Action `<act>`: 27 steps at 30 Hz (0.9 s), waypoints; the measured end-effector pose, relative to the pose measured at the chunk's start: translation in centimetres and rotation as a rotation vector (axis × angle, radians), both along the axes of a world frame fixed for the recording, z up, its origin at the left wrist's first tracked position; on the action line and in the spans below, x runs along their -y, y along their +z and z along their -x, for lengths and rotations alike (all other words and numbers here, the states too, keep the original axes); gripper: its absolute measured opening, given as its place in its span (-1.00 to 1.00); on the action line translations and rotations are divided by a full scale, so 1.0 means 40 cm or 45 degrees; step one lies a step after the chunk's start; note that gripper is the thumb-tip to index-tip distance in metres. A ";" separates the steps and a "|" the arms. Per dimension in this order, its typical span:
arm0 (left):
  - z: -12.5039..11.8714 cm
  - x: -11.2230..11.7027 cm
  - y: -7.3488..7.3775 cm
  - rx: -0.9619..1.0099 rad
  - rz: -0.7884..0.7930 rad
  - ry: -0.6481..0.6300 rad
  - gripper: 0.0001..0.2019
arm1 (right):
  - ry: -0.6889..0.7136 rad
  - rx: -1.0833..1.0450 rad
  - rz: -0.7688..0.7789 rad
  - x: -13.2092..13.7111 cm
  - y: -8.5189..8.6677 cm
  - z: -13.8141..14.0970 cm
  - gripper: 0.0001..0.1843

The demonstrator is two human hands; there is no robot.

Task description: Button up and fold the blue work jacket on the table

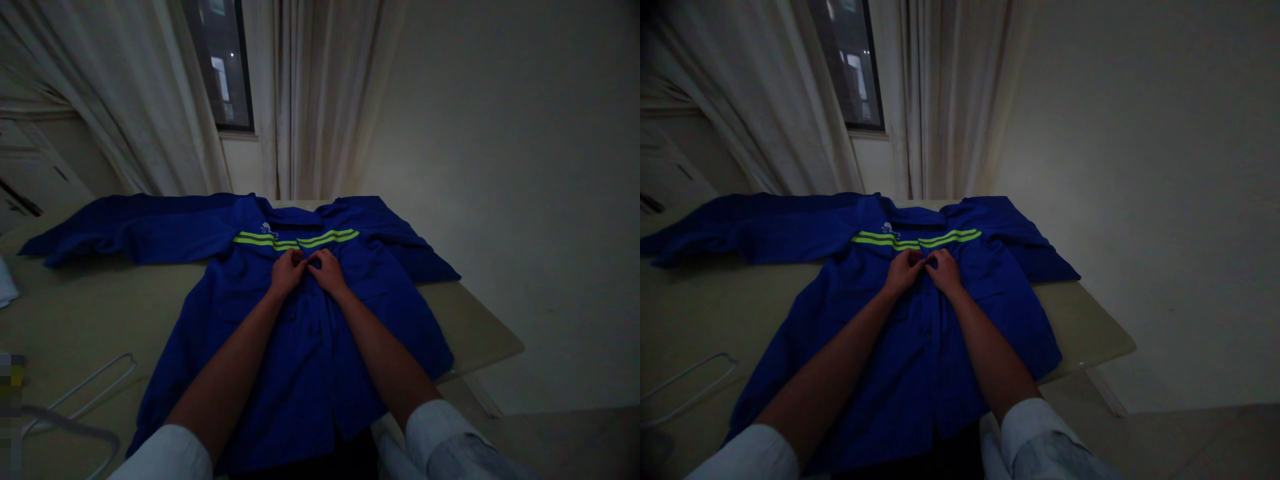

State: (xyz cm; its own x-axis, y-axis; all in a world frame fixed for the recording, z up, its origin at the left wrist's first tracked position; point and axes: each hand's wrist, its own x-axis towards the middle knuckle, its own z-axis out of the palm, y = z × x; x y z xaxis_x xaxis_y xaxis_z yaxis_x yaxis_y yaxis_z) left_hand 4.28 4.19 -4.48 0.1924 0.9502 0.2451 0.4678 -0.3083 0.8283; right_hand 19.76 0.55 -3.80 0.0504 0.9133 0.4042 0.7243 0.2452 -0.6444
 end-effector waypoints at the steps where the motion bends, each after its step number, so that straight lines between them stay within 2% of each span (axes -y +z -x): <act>1: 0.000 0.000 0.000 0.005 -0.001 0.000 -0.78 | 0.001 0.002 -0.006 0.000 0.001 0.000 -0.88; 7: -0.003 0.000 0.002 0.042 -0.009 0.058 -0.84 | -0.012 -0.009 -0.046 -0.002 -0.003 0.000 -0.89; 16: -0.002 -0.014 -0.009 0.058 0.024 0.021 -0.82 | -0.051 -0.007 -0.055 -0.010 -0.015 -0.001 -0.93; 23: -0.008 0.011 0.008 -0.146 -0.115 0.071 -0.89 | -0.048 0.006 -0.060 -0.014 -0.018 0.000 -0.91; 27: -0.010 0.020 0.013 -0.290 -0.163 0.114 -0.86 | -0.040 0.043 -0.053 -0.011 -0.016 0.002 -0.93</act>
